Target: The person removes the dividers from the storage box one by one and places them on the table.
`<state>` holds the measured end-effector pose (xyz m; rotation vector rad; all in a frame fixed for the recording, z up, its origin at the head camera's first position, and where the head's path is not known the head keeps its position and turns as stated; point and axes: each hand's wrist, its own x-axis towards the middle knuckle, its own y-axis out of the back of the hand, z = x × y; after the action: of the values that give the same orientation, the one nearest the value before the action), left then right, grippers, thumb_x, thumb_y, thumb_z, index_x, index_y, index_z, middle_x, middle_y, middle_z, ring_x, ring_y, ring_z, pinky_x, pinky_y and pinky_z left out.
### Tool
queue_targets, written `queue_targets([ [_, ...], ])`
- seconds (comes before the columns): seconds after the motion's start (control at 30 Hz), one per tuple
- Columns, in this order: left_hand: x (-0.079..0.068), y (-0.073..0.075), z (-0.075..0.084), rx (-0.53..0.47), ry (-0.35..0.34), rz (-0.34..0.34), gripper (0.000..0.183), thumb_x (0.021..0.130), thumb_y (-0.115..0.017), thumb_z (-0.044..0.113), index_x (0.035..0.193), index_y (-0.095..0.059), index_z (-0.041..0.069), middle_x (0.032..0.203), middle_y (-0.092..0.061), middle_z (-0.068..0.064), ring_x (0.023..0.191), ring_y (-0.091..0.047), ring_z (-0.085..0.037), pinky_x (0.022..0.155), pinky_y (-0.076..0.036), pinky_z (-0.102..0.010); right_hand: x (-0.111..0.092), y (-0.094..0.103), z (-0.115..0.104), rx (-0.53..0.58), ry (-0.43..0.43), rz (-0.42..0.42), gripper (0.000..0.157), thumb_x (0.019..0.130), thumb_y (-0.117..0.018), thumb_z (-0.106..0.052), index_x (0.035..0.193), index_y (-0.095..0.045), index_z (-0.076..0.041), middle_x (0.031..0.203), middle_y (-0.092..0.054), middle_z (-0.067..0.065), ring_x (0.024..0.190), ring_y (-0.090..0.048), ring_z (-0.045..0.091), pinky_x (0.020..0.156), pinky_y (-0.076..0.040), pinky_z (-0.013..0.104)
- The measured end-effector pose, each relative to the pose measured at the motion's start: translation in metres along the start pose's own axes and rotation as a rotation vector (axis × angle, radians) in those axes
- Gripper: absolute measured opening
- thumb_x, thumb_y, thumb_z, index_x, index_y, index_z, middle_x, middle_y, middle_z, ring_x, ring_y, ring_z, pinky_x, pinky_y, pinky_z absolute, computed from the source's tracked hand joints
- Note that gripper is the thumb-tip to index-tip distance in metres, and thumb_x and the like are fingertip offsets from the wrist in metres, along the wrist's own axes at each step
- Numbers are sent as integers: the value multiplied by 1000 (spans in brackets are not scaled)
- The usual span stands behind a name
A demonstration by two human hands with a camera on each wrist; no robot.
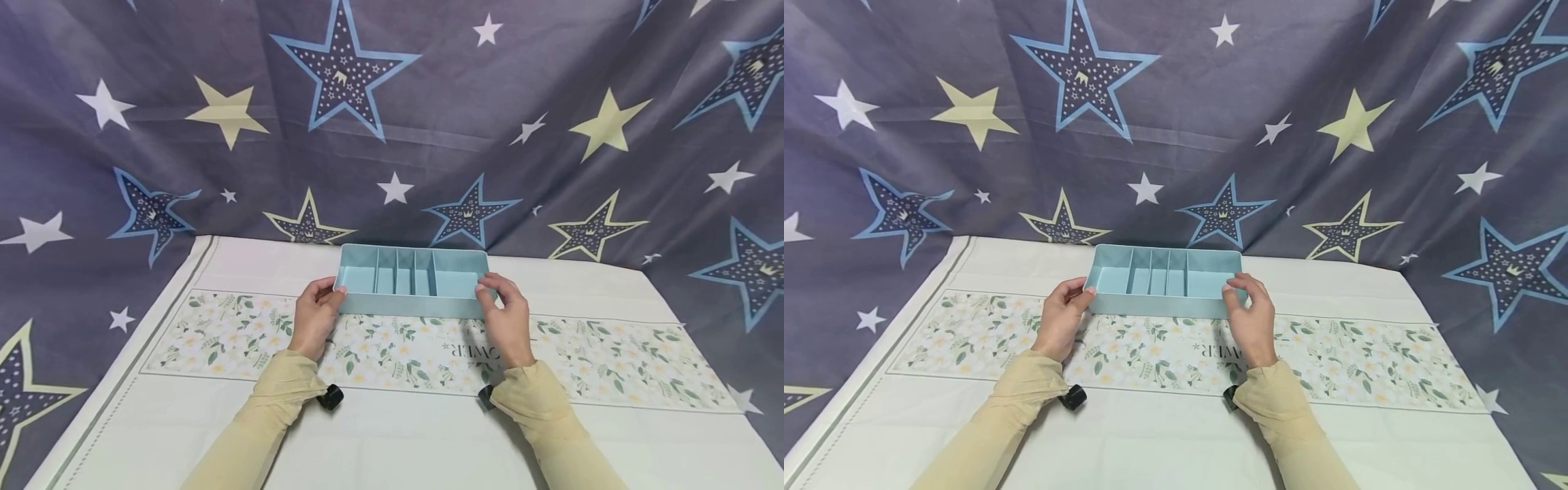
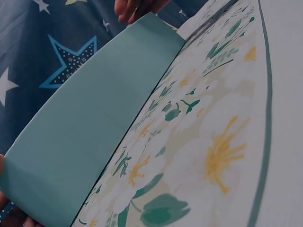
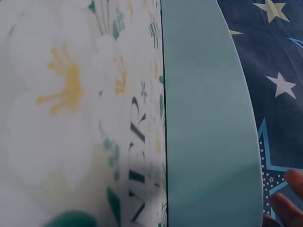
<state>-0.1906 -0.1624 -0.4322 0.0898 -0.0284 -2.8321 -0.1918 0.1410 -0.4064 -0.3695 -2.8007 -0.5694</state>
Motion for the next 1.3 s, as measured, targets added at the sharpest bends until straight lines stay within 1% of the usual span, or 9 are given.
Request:
queue_targets([
  [0.17,0,2,0,-3,0,-6,37,93,-63,15,127,-53,3,124,-54,-13,112,-55,-22,95,-45,-34,1,-5,-5,-43,4,18,24,93,-61,-21,107,-68,-3,126,-59,10,131,-44,23,110,-30,38],
  [0.27,0,2,0,-2,0,-4,37,93,-63,15,126,-53,3,124,-54,-13,112,-55,-22,95,-45,-34,2,-8,-7,-40,15,20,23,93,-61,-19,108,-68,-3,123,-61,10,129,-45,23,110,-31,38],
  [0.43,-1,2,0,-6,2,3,36,93,-64,15,126,-54,3,124,-54,-13,112,-56,-22,95,-45,-35,5,-18,-10,-38,41,-3,20,93,-61,-19,107,-67,-6,111,-65,10,114,-57,25,101,-40,38],
  [0.57,-1,2,-1,-19,-2,-1,36,93,-63,15,125,-54,3,124,-54,-13,112,-55,-22,95,-44,-35,9,-26,-13,-83,70,-15,18,92,-62,-22,103,-68,-8,92,-69,6,92,-63,21,82,-48,36],
  [0.7,-1,1,-1,-19,-8,-13,37,93,-63,15,126,-53,2,125,-54,-14,112,-55,-22,95,-44,-35,18,-33,-18,-148,89,-43,17,92,-61,-22,98,-69,-8,80,-70,4,72,-63,18,61,-45,32],
  [0.83,-1,2,0,-16,-9,-11,36,93,-63,15,125,-54,3,124,-54,-14,112,-55,-22,95,-45,-35,27,-42,-23,-206,85,-96,16,92,-61,-21,91,-70,-7,74,-68,3,63,-58,16,54,-44,31],
  [0.93,-1,1,0,-18,-6,-12,36,93,-63,16,125,-54,3,124,-55,-13,112,-56,-22,95,-45,-35,31,-47,-25,-254,95,-126,16,92,-62,-19,86,-70,-7,71,-67,3,61,-56,17,52,-42,31],
  [1.07,-1,1,0,-17,-1,-20,38,93,-63,16,127,-53,3,125,-54,-13,112,-55,-22,95,-45,-36,35,-53,-26,-321,115,-134,16,91,-63,-18,83,-70,-7,70,-64,4,60,-54,19,53,-41,31],
  [1.3,-1,3,0,-20,-2,-18,38,93,-64,16,126,-53,3,124,-54,-13,113,-55,-22,95,-45,-36,40,-59,-28,-443,76,-160,16,89,-63,-22,82,-71,-9,74,-65,4,63,-55,21,57,-43,34],
])
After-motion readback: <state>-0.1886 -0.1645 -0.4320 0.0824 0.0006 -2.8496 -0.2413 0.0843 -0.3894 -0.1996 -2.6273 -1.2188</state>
